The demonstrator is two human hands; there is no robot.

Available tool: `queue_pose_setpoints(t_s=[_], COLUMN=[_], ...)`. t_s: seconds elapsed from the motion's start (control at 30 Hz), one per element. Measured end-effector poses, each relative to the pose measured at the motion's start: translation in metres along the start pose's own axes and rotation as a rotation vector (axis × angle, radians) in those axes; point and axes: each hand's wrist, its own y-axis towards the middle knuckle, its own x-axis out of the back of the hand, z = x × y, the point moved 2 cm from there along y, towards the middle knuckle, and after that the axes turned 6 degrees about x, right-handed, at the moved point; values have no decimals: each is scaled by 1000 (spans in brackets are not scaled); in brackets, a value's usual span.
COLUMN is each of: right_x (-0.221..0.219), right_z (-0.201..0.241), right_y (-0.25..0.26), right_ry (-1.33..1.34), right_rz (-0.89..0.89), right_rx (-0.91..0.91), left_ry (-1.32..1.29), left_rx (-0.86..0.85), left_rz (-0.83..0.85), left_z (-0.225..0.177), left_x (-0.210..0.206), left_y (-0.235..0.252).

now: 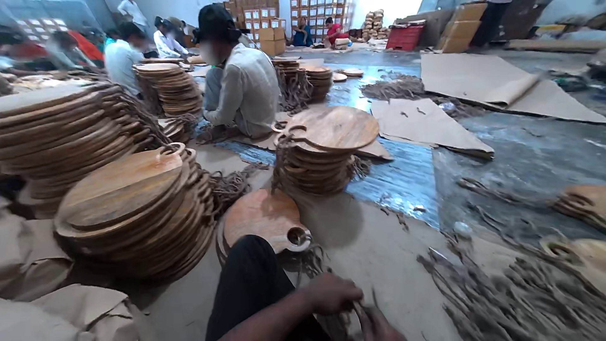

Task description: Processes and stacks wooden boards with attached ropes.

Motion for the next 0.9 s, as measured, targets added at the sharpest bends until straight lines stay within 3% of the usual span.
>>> queue_pose_setpoints(t_s=[0.07, 0.17, 0.3, 0.47, 0.6, 0.9], right_x=[13, 46, 67, 37, 16, 2], right_z=[-24, -52, -89, -134, -141, -140], right_y=[22, 49, 67, 57, 57, 70], right_ry=[-93, 9, 206, 259, 167, 85], right_rz=[69, 221, 184, 95, 166, 276], right_rx=[103, 42, -71, -281, -425, -482], left_ry=[-126, -334, -551, -706, -673, -575], left_rx=[132, 174, 239, 444, 565, 681], left_rz=[20, -27, -100, -118, -144, -120], left_z=[-8, -18, -22, -4, 2, 5], left_x=[11, 20, 10, -44, -71, -79], left_y=[-1, 2, 28, 62, 68, 76])
